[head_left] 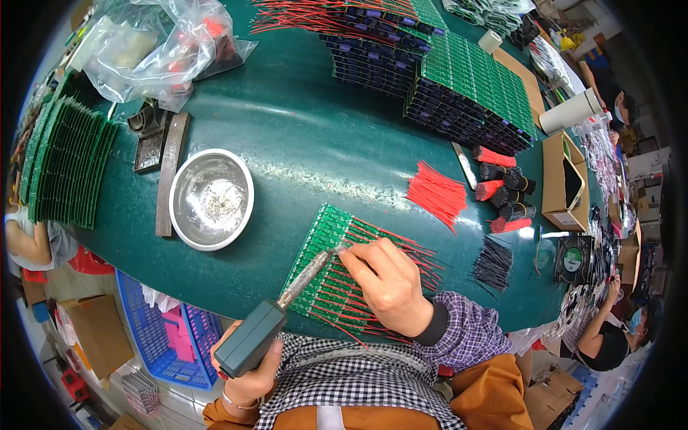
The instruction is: The person solders red wires onto small green circuit boards using a soldering gun.
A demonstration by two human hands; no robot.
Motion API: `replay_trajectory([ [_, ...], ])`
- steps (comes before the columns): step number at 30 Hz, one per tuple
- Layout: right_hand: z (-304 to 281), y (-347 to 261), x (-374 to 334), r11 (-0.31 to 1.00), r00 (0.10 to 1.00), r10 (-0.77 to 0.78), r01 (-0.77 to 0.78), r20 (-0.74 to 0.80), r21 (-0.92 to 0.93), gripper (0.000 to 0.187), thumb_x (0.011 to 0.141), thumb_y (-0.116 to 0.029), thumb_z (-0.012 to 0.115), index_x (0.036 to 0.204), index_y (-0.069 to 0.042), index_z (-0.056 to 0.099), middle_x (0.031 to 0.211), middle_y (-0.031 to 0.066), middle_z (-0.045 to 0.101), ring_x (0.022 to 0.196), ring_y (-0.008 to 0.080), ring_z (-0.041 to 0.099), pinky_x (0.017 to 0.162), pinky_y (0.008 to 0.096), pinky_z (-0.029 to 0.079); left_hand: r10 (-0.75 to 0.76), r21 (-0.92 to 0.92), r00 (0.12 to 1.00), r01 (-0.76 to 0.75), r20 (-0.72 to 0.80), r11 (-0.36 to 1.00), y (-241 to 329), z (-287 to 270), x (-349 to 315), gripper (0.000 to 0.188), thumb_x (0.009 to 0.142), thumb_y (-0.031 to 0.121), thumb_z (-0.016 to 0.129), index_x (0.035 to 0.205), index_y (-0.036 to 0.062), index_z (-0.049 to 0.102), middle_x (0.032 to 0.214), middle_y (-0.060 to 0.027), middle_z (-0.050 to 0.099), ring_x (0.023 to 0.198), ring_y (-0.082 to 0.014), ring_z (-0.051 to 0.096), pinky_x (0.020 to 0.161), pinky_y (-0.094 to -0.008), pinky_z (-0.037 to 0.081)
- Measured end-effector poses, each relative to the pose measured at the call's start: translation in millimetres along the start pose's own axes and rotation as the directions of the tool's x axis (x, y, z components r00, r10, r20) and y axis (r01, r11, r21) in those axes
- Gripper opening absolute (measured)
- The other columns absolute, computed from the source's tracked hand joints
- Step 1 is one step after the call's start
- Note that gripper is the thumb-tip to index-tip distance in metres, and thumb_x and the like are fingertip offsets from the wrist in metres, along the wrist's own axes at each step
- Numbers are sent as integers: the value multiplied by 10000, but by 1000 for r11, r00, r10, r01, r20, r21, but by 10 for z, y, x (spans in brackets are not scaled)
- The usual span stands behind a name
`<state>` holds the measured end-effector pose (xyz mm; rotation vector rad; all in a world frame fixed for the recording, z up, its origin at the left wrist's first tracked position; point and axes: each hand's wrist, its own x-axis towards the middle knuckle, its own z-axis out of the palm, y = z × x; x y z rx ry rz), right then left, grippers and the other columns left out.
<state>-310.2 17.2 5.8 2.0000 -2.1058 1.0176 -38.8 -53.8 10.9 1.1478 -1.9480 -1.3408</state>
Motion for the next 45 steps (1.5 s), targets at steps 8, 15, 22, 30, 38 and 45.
replay_trajectory([
  [8, 4, -5, 8, 1000, 1000, 1, -1, -4, -6, 358, 706, 46, 729, 1063, 52, 745, 981, 129, 694, 829, 271, 668, 683, 379, 565, -9, 15, 1000, 10, -21, 1000, -62, -12, -54, 247, 749, -6, 806, 988, -48, 756, 864, -155, 704, 696, -287, 673, 620, -370, 523],
  [15, 17, -5, -7, 1000, 1000, 6, -6, -12, -6, 348, 705, 51, 730, 1053, 55, 745, 977, 131, 696, 828, 273, 671, 684, 382, 568, 44, 4, 999, -44, -16, 999, -9, 23, 12, 256, 754, 1, 810, 1001, -45, 761, 875, -157, 712, 710, -288, 683, 627, -363, 532],
  [22, 22, -3, -10, 1000, 1000, 0, -1, -16, -10, 345, 707, 52, 737, 1052, 57, 745, 979, 131, 698, 827, 272, 670, 681, 380, 568, 49, 37, 999, -50, 11, 998, -8, 26, 18, 248, 760, 5, 820, 997, -41, 767, 869, -149, 716, 718, -290, 687, 626, -360, 533],
  [30, 31, -2, -3, 1000, 1000, -4, 4, -23, -4, 338, 712, 52, 741, 1051, 55, 740, 977, 128, 699, 825, 268, 670, 677, 378, 567, 8, 4, 960, -8, -280, 1000, -305, -277, -335, 487, 830, 22, 799, 1293, -55, 669, 1212, -188, 695, 1013, -280, 682, 866, -354, 539],
  [38, 47, 12, -25, 1000, 1000, -2, 1, -30, -18, 317, 718, 49, 744, 1035, 52, 734, 964, 125, 692, 825, 270, 668, 682, 377, 567, 13, -52, 787, -57, -616, 997, 152, -332, 371, 312, 917, -27, 697, 1216, -114, 674, 1091, -133, 717, 621, -77, 496, 565, -234, 358],
  [45, 24, 8, -5, 1000, 999, -8, 8, -38, 5, 331, 711, 55, 742, 1042, 52, 738, 952, 125, 693, 813, 270, 669, 671, 375, 566, -45, -161, 972, 8, -232, 987, 54, -174, -69, 409, 844, -14, 799, 1236, -61, 693, 1067, -122, 747, 762, -158, 670, 693, -287, 535],
])
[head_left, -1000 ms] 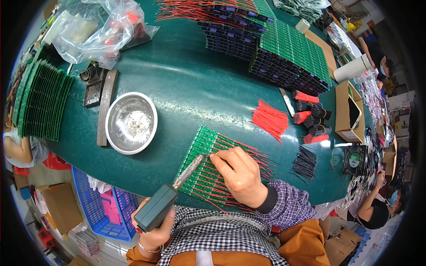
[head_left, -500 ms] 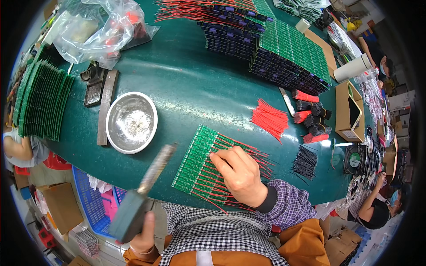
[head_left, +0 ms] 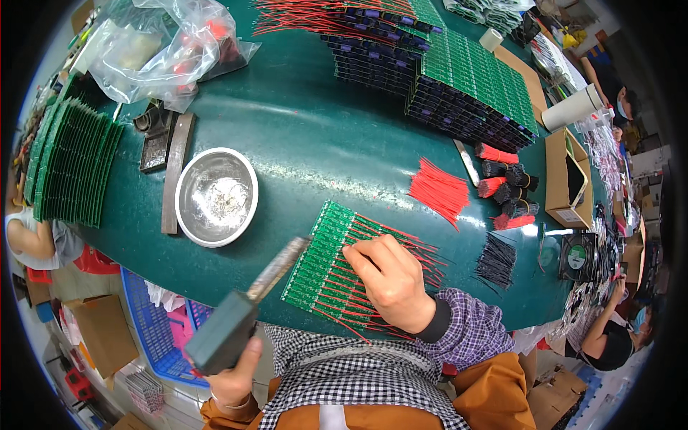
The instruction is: The person solders red wires onto small green circuit boards using a soldering gun.
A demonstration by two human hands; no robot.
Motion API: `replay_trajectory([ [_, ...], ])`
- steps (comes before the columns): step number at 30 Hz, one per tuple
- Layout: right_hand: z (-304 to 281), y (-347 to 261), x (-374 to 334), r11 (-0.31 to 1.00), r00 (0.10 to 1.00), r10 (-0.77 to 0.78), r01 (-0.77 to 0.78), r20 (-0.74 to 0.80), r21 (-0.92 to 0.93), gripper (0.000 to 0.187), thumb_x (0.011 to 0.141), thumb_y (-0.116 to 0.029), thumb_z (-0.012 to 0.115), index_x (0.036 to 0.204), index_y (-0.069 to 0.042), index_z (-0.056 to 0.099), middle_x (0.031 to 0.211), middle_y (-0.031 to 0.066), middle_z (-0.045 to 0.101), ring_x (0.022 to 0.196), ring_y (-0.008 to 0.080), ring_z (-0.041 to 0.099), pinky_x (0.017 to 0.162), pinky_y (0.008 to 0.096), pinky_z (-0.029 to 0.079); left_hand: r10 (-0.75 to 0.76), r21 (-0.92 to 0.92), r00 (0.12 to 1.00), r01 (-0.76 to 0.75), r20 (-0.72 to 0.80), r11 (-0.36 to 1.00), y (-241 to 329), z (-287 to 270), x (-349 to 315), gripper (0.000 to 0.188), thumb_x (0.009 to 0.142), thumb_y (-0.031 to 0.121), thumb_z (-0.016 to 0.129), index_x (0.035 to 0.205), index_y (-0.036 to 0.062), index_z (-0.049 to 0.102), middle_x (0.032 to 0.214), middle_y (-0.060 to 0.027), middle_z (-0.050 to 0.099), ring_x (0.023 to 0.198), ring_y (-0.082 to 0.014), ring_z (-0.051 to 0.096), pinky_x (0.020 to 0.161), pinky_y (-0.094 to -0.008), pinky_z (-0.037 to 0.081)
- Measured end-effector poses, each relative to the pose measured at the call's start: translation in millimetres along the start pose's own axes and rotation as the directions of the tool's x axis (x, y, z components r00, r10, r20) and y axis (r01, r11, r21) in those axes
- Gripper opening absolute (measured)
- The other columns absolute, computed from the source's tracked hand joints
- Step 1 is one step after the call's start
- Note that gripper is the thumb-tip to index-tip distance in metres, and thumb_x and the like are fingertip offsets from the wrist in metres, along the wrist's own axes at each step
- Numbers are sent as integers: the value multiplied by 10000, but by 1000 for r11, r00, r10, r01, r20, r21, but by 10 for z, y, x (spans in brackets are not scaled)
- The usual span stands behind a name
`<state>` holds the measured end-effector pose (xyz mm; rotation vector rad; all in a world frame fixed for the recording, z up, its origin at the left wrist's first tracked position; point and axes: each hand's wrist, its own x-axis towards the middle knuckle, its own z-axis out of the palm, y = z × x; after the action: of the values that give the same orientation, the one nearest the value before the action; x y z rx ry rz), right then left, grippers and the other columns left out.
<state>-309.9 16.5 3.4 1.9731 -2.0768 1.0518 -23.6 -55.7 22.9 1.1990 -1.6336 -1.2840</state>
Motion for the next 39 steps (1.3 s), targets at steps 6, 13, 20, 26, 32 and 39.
replay_trajectory([
  [6, 4, 2, -13, 1000, 1000, 4, -4, -8, -8, 329, 709, 66, 741, 1038, 54, 738, 952, 126, 694, 807, 268, 668, 666, 376, 565, 116, 172, 974, -151, 195, 973, 10, 161, 126, 287, 747, 16, 846, 1023, -31, 785, 880, -118, 758, 701, -234, 718, 650, -328, 560],
  [13, 17, 2, -17, 1000, 1000, 6, -6, -12, -3, 327, 709, 72, 736, 1036, 57, 736, 954, 129, 693, 808, 272, 665, 666, 379, 564, 9, 110, 976, -34, 218, 993, 52, 176, 147, 285, 776, 43, 857, 1037, -40, 779, 903, -123, 754, 733, -213, 721, 659, -313, 554],
  [20, -5, -2, -9, 1000, 1000, 7, -7, 5, 2, 334, 707, 61, 730, 1041, 64, 737, 970, 133, 690, 818, 273, 662, 674, 380, 565, 24, 138, 967, -61, 253, 988, 55, 163, 163, 286, 783, 46, 851, 1043, -46, 776, 911, -130, 752, 746, -216, 725, 663, -313, 554],
  [26, 3, 3, -17, 1000, 1000, 3, -3, -7, 0, 335, 708, 54, 734, 1043, 63, 739, 964, 130, 690, 816, 271, 662, 670, 380, 566, 38, 140, 981, -65, 188, 988, 75, 122, 83, 299, 756, 0, 827, 1046, -52, 774, 903, -128, 744, 739, -220, 714, 665, -322, 556],
  [32, 17, 2, -26, 1000, 1000, 4, -4, -6, -13, 326, 714, 67, 742, 1039, 58, 739, 953, 125, 692, 810, 268, 663, 667, 378, 565, 37, 135, 987, -58, 156, 989, 76, 112, 86, 312, 739, -22, 814, 1047, -52, 773, 898, -130, 738, 726, -229, 703, 660, -328, 554],
  [39, 24, 4, -35, 1000, 1000, 8, -8, -10, -14, 328, 709, 76, 739, 1037, 56, 738, 951, 123, 693, 813, 269, 665, 670, 377, 567, 33, 186, 972, -78, 232, 979, 92, 165, 128, 267, 758, 13, 822, 1012, -54, 773, 888, -159, 741, 707, -274, 710, 653, -336, 558],
])
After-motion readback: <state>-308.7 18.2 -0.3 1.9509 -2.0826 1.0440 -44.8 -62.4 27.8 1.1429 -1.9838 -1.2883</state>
